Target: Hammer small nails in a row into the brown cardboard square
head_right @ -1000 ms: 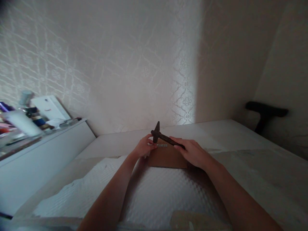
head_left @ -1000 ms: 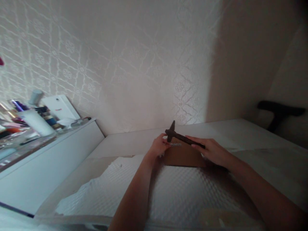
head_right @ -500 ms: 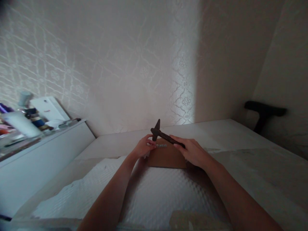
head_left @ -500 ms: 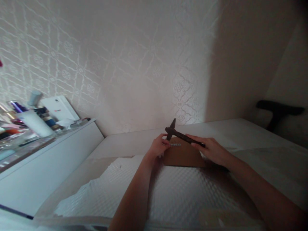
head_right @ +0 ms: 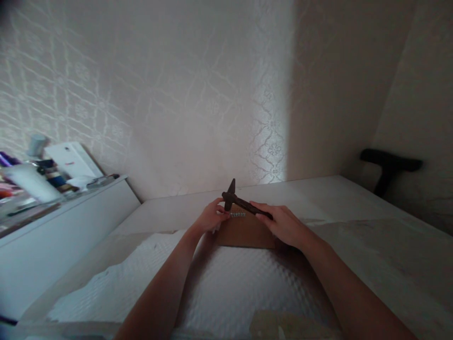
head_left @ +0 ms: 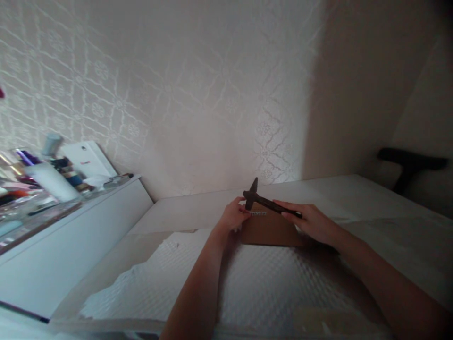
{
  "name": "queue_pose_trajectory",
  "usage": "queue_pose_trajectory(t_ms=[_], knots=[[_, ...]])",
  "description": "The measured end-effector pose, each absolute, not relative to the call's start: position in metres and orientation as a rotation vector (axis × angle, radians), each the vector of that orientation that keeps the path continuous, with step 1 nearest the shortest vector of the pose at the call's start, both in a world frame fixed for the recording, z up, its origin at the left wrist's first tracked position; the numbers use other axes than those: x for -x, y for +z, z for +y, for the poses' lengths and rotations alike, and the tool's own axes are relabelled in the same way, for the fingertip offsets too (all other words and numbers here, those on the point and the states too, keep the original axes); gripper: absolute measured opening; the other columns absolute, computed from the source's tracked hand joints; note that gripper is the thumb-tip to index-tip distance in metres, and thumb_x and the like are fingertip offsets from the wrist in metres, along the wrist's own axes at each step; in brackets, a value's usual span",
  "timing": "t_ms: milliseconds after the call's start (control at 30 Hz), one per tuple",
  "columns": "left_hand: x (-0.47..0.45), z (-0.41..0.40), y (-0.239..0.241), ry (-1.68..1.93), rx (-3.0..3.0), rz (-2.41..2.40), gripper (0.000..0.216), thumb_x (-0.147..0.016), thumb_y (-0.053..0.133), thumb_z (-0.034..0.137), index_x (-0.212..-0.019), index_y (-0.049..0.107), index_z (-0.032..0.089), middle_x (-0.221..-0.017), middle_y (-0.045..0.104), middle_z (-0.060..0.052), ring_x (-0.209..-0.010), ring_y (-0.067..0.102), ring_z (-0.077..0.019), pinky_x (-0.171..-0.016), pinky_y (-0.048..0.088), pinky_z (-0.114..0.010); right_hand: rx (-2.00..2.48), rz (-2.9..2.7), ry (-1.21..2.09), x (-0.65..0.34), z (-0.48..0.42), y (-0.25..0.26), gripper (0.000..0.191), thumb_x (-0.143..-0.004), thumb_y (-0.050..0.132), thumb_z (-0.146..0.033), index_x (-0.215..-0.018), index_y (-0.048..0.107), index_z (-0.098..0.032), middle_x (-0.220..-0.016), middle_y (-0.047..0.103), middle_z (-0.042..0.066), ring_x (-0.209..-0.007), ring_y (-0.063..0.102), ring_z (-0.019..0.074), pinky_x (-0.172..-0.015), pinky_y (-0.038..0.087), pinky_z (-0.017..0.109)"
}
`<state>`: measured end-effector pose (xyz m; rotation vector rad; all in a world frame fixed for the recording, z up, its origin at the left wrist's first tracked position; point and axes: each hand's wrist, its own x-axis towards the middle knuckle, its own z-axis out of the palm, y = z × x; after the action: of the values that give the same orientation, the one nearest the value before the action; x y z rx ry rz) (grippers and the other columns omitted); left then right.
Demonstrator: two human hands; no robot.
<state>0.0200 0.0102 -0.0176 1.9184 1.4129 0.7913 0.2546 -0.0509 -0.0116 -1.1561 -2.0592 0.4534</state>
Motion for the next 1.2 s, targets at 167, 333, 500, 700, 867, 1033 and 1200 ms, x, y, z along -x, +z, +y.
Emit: queue_pose_trajectory(t_ms=[167, 333, 500, 700, 867, 1033, 1200], knots=[[-0.020, 0.009, -0.016, 0.775, -1.944, 1.430, 0.052, -0.069, 0.067, 0.007, -0.118, 0.052, 0.017, -0.082, 0.067, -0.003, -0.075, 0.063, -0.0149, -0.069, 0.047, -0.024, 1.144, -2.073, 0.451, -0.255, -0.050, -0.012, 0.043, -0.086, 0.046, -0.026, -0.128, 0.053, -0.029, -0.127, 0.056, -0.003, -0.115, 0.055, 0.0198, -0.099, 0.043, 0.035], [-0.020, 0.008, -0.014, 0.763, -1.960, 1.426, 0.053, -0.070, 0.065, 0.007, -0.120, 0.050, 0.016, -0.081, 0.067, -0.003, -0.077, 0.063, -0.0153, -0.071, 0.048, -0.024, 1.154, -2.057, 0.466, -0.255, -0.049, -0.012, 0.042, -0.087, 0.045, -0.027, -0.129, 0.052, -0.029, -0.128, 0.055, -0.003, -0.116, 0.054, 0.0210, -0.101, 0.042, 0.038], [-0.020, 0.009, -0.015, 0.735, -1.984, 1.459, 0.054, -0.070, 0.066, 0.007, -0.120, 0.050, 0.016, -0.084, 0.067, -0.004, -0.079, 0.063, -0.0166, -0.072, 0.049, -0.025, 1.127, -2.066, 0.514, -0.255, -0.050, -0.011, 0.043, -0.085, 0.047, -0.024, -0.128, 0.053, -0.031, -0.128, 0.056, -0.003, -0.114, 0.056, 0.0214, -0.100, 0.042, 0.039], [-0.023, 0.007, -0.019, 0.771, -1.965, 1.355, 0.060, -0.070, 0.067, 0.010, -0.125, 0.045, 0.018, -0.089, 0.068, -0.004, -0.082, 0.063, -0.0163, -0.078, 0.048, -0.028, 1.142, -2.024, 0.507, -0.260, -0.048, -0.011, 0.043, -0.087, 0.046, -0.028, -0.129, 0.052, -0.029, -0.128, 0.056, -0.003, -0.117, 0.053, 0.0214, -0.102, 0.040, 0.040], [-0.026, 0.004, -0.017, 0.765, -1.987, 1.363, 0.061, -0.070, 0.065, 0.009, -0.126, 0.044, 0.019, -0.090, 0.068, -0.003, -0.085, 0.063, -0.0170, -0.082, 0.047, -0.030, 1.143, -2.040, 0.523, -0.263, -0.046, -0.013, 0.042, -0.087, 0.046, -0.031, -0.129, 0.053, -0.027, -0.128, 0.056, -0.002, -0.117, 0.053, 0.0211, -0.101, 0.041, 0.039], [-0.028, 0.004, -0.016, 0.762, -2.007, 1.360, 0.055, -0.072, 0.063, 0.009, -0.123, 0.046, 0.019, -0.087, 0.067, -0.002, -0.082, 0.063, -0.0166, -0.078, 0.048, -0.028, 1.135, -2.065, 0.543, -0.265, -0.046, -0.013, 0.042, -0.087, 0.046, -0.030, -0.128, 0.054, -0.029, -0.128, 0.056, -0.003, -0.117, 0.053, 0.0214, -0.101, 0.041, 0.039], [-0.027, 0.005, -0.016, 0.773, -2.019, 1.342, 0.056, -0.071, 0.063, 0.008, -0.123, 0.045, 0.019, -0.084, 0.067, -0.001, -0.083, 0.063, -0.0162, -0.080, 0.047, -0.029, 1.144, -2.034, 0.558, -0.265, -0.047, -0.012, 0.042, -0.087, 0.046, -0.031, -0.128, 0.053, -0.029, -0.129, 0.055, -0.003, -0.118, 0.052, 0.0215, -0.101, 0.042, 0.039]])
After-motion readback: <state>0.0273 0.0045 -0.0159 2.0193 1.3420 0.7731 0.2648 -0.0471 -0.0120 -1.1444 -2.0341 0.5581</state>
